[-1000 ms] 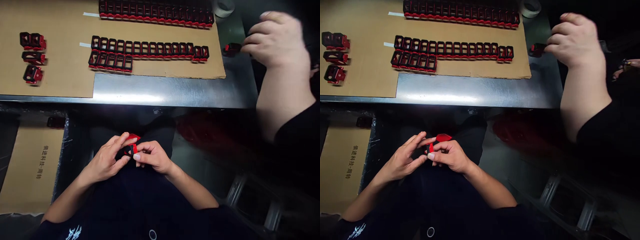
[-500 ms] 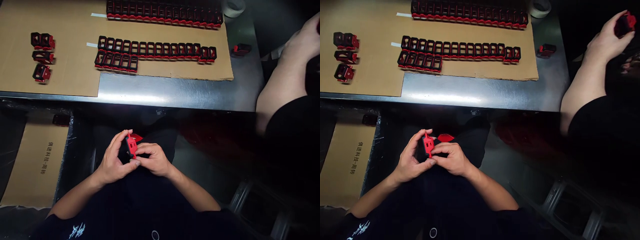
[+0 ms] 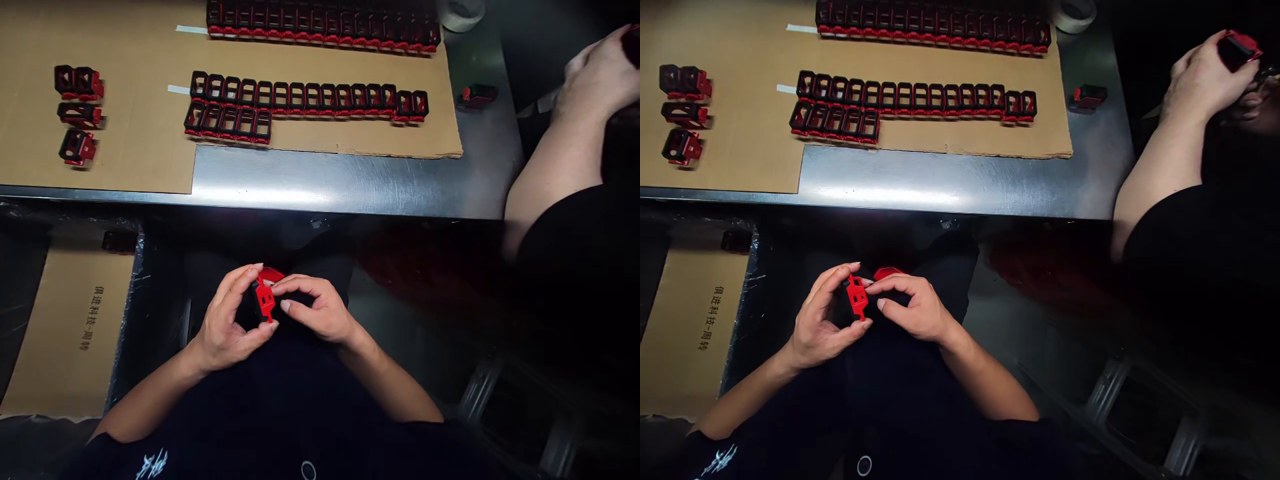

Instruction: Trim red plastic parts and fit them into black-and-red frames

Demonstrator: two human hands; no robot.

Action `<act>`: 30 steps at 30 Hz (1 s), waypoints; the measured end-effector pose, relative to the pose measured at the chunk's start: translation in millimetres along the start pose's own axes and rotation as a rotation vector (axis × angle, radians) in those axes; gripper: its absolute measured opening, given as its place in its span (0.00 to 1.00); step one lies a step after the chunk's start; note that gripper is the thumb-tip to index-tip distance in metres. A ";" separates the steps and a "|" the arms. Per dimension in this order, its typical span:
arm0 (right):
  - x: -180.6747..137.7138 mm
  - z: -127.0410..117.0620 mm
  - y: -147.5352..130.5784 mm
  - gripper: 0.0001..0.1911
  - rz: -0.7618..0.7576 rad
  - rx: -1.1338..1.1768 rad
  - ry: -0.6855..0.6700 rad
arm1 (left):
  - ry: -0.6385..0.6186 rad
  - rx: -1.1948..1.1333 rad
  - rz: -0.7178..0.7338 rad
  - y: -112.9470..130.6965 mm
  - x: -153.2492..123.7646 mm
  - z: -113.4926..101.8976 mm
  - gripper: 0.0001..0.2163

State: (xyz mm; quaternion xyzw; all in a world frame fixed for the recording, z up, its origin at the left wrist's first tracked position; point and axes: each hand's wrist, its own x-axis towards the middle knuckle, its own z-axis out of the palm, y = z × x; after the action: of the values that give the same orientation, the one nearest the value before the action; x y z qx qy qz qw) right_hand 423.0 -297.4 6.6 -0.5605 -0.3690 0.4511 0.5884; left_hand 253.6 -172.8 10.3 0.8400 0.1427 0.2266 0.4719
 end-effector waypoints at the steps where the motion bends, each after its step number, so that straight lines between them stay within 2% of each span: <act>1: -0.9 -1.0 -1.7 0.09 0.037 0.027 0.025 | 0.004 0.027 0.013 0.2 0.1 0.1 0.40; 5: -2.9 5.6 -10.6 0.14 0.103 0.128 0.048 | 0.058 0.128 0.066 -5.1 -0.8 4.5 0.43; 8: -0.7 14.7 -16.0 0.20 0.044 0.011 0.083 | 0.113 0.172 0.199 -14.8 -2.8 10.0 0.49; 11: 2.1 18.5 -17.2 0.18 -0.040 -0.127 0.119 | 0.140 0.240 0.337 -23.5 -5.3 13.0 0.54; 13: 2.8 17.5 -15.6 0.16 -0.073 -0.143 0.101 | 0.139 0.265 0.374 -26.3 -6.5 12.6 0.55; 16: 1.0 13.7 -10.7 0.15 -0.050 -0.073 0.055 | 0.128 0.285 0.415 -25.4 -5.9 10.3 0.56; 20: -3.4 8.8 -1.7 0.16 0.103 0.164 -0.007 | 0.105 0.304 0.469 -19.0 -1.1 8.0 0.55; 24: -3.9 6.3 7.1 0.15 0.260 0.388 -0.072 | 0.053 0.270 0.455 -12.6 2.0 7.0 0.54; 30: 1.6 10.6 15.3 0.14 0.369 0.580 -0.088 | -0.010 0.190 0.271 -7.1 1.3 6.4 0.53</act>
State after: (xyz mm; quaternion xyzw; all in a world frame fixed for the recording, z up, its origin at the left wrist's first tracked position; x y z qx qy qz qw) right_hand 411.8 -293.0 -7.6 -0.4074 -0.1430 0.6596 0.6152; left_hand 257.9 -173.2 1.6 0.8935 0.0464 0.2696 0.3562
